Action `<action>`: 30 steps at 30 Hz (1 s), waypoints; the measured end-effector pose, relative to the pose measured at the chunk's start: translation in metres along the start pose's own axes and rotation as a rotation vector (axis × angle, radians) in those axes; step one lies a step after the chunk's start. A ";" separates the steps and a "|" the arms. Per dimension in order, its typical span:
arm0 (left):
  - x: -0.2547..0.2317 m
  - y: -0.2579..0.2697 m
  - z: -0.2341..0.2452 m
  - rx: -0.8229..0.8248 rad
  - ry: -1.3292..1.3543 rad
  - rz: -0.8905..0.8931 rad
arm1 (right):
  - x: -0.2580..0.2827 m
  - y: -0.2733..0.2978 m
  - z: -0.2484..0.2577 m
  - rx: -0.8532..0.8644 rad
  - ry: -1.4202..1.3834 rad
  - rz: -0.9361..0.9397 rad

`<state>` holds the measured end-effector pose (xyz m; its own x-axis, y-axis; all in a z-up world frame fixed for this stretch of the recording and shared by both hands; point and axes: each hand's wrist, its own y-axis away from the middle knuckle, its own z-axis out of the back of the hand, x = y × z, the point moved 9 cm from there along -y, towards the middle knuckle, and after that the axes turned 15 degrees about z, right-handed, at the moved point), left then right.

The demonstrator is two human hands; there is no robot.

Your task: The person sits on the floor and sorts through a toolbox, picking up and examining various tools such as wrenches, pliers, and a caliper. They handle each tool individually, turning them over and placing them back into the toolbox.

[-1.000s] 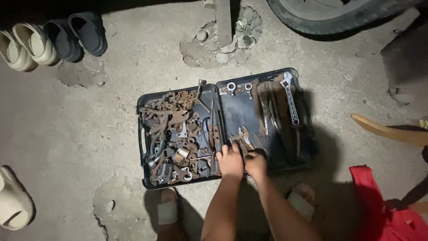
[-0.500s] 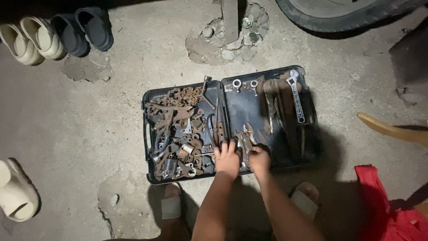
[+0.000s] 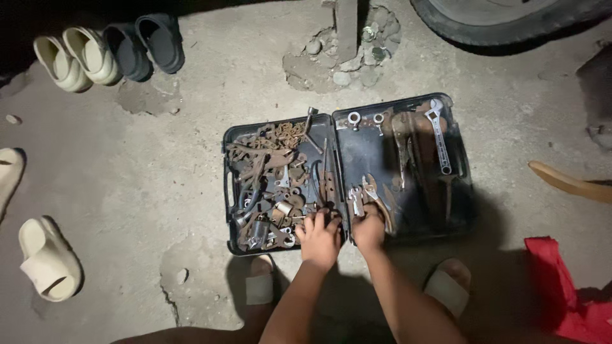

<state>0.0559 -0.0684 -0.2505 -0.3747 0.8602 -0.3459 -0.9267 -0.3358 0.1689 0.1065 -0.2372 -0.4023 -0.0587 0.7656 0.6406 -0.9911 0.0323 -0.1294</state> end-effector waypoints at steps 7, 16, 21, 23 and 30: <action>0.012 0.012 0.002 0.012 -0.015 0.017 | 0.019 0.003 0.023 0.108 0.169 0.021; 0.021 0.015 0.011 0.075 -0.028 0.102 | -0.017 -0.004 0.013 0.257 0.196 -0.036; 0.026 0.020 0.012 0.103 -0.054 0.140 | -0.022 -0.005 0.015 0.187 0.158 0.004; 0.027 0.024 0.011 0.113 -0.051 0.138 | -0.011 -0.005 0.025 0.119 0.064 0.065; 0.031 0.030 0.011 0.133 -0.010 0.174 | 0.042 -0.003 0.066 0.069 0.048 0.180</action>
<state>0.0167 -0.0469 -0.2458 -0.5282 0.7976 -0.2913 -0.8355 -0.4267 0.3463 0.0988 -0.2475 -0.3246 -0.2319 0.7849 0.5746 -0.9710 -0.1513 -0.1852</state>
